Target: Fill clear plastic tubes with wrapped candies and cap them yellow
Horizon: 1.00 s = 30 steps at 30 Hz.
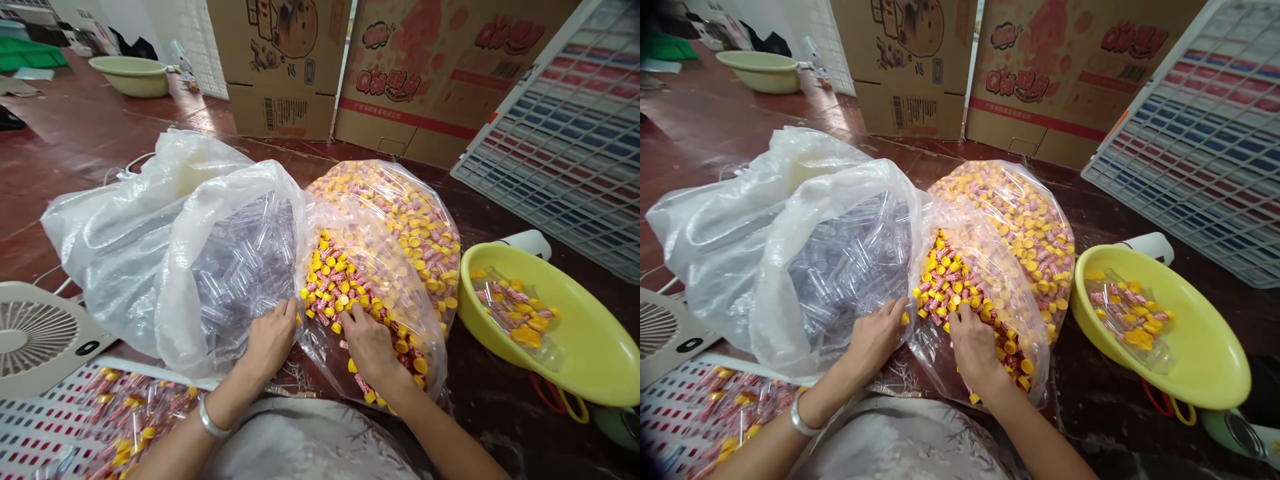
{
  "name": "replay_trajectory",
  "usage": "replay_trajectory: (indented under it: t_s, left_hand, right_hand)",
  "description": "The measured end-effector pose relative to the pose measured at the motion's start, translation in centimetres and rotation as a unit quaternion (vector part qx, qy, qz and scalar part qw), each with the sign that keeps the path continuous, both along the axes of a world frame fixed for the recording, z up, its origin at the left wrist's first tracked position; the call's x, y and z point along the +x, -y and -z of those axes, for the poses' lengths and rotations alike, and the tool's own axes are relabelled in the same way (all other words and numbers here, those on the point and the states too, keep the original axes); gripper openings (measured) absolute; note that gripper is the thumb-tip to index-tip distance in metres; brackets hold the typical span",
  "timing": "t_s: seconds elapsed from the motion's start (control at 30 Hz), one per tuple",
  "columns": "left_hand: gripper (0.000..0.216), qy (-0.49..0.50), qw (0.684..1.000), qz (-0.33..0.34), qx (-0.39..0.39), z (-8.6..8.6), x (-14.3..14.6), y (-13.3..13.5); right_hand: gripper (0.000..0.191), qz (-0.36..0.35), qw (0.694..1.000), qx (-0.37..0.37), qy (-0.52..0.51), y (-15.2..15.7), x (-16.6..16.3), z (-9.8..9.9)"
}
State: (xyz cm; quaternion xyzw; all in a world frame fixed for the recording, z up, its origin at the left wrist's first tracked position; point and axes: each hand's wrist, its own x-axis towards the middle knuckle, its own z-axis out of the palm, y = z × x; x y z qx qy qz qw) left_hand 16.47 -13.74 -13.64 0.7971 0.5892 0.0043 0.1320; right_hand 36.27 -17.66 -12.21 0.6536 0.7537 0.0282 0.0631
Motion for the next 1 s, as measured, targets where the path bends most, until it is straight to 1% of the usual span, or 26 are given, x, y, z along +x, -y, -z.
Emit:
replay_trajectory:
  t_s: [0.07, 0.1, 0.13, 0.17, 0.2, 0.23, 0.27, 0.3, 0.33, 0.37, 0.4, 0.43, 0.47, 0.5, 0.57, 0.63, 0.67, 0.73, 0.8, 0.87, 0.93, 1.0]
  left_hand:
    - [0.028, 0.011, 1.000, -0.009, 0.000, 0.2, 0.2, -0.2]
    - [0.027, 0.014, 1.000, -0.010, 0.000, 0.2, 0.0, -0.2]
    - [0.025, 0.029, 1.000, -0.011, 0.001, 0.1, -0.4, 0.0]
    - [0.022, 0.066, 0.998, -0.016, 0.000, 0.0, -0.8, 0.3]
    - [0.019, 0.126, 0.992, -0.029, -0.009, -0.2, -1.4, 0.7]
    - [0.018, 0.205, 0.977, -0.052, -0.033, -0.3, -2.0, 1.2]
    - [0.022, 0.296, 0.949, -0.082, -0.073, -0.4, -2.5, 1.7]
    - [0.027, 0.385, 0.907, -0.116, -0.124, -0.4, -3.0, 2.3]
    - [0.033, 0.459, 0.858, -0.146, -0.178, -0.4, -3.3, 2.8]
    - [0.039, 0.508, 0.814, -0.164, -0.227, -0.4, -3.5, 3.3]
    - [0.044, 0.543, 0.778, -0.175, -0.264, -0.3, -3.6, 3.8]
    - [0.045, 0.566, 0.752, -0.180, -0.286, -0.2, -3.6, 4.3]
    - [0.044, 0.577, 0.739, -0.182, -0.295, -0.1, -3.5, 4.7]
    - [0.040, 0.580, 0.737, -0.177, -0.297, -0.1, -3.4, 5.0]
    - [0.032, 0.574, 0.750, -0.155, -0.289, -0.3, -3.1, 5.6]
    - [0.029, 0.568, 0.761, -0.119, -0.290, -0.6, -2.7, 6.0]
    - [0.029, 0.566, 0.762, -0.105, -0.298, -0.8, -2.5, 6.2]
    - [0.029, 0.557, 0.765, -0.100, -0.307, -0.9, -2.2, 6.5]
    - [0.029, 0.540, 0.783, -0.111, -0.287, -1.0, -1.9, 6.7]
    - [0.027, 0.516, 0.810, -0.115, -0.253, -1.2, -1.8, 6.7]
    - [0.026, 0.485, 0.837, -0.092, -0.235, -1.6, -2.5, 6.7]
    - [0.025, 0.428, 0.873, -0.050, -0.229, -2.1, -4.4, 6.8]
  right_hand:
    - [0.015, 0.005, 0.997, 0.030, -0.071, 0.2, 0.9, 0.0]
    - [0.015, 0.009, 0.990, 0.047, -0.132, 0.4, 1.4, 0.0]
    - [0.016, 0.016, 0.976, 0.060, -0.209, 0.7, 1.9, 0.0]
    - [0.019, 0.028, 0.952, 0.064, -0.298, 1.1, 2.2, 0.0]
    - [0.021, 0.047, 0.917, 0.051, -0.393, 1.4, 2.5, 0.0]
    - [0.021, 0.073, 0.870, 0.021, -0.487, 1.8, 2.5, 0.1]
    - [0.022, 0.102, 0.816, -0.020, -0.569, 2.1, 2.4, 0.2]
    - [0.023, 0.130, 0.759, -0.063, -0.634, 2.4, 2.1, 0.2]
    - [0.026, 0.154, 0.709, -0.098, -0.681, 2.6, 1.7, 0.3]
    - [0.028, 0.170, 0.671, -0.123, -0.711, 2.7, 1.3, 0.4]
    - [0.030, 0.179, 0.647, -0.135, -0.729, 2.8, 0.8, 0.5]
    - [0.031, 0.182, 0.635, -0.139, -0.738, 2.8, 0.3, 0.6]
    - [0.031, 0.181, 0.629, -0.143, -0.742, 2.9, -0.1, 0.7]
    - [0.030, 0.180, 0.625, -0.149, -0.745, 2.9, -0.4, 0.7]
    - [0.028, 0.172, 0.619, -0.170, -0.747, 3.0, -0.9, 0.7]
    - [0.028, 0.166, 0.615, -0.210, -0.741, 3.2, -1.2, 0.7]
    - [0.029, 0.164, 0.617, -0.235, -0.733, 3.2, -1.2, 0.7]
    - [0.033, 0.165, 0.627, -0.275, -0.710, 3.2, -1.3, 0.6]
    - [0.036, 0.163, 0.638, -0.293, -0.693, 3.0, -1.5, 0.6]
    - [0.037, 0.160, 0.650, -0.297, -0.681, 2.9, -1.9, 0.5]
    - [0.035, 0.154, 0.662, -0.310, -0.664, 2.8, -2.3, 0.3]
    - [0.030, 0.128, 0.685, -0.330, -0.637, 2.8, -2.2, -0.1]
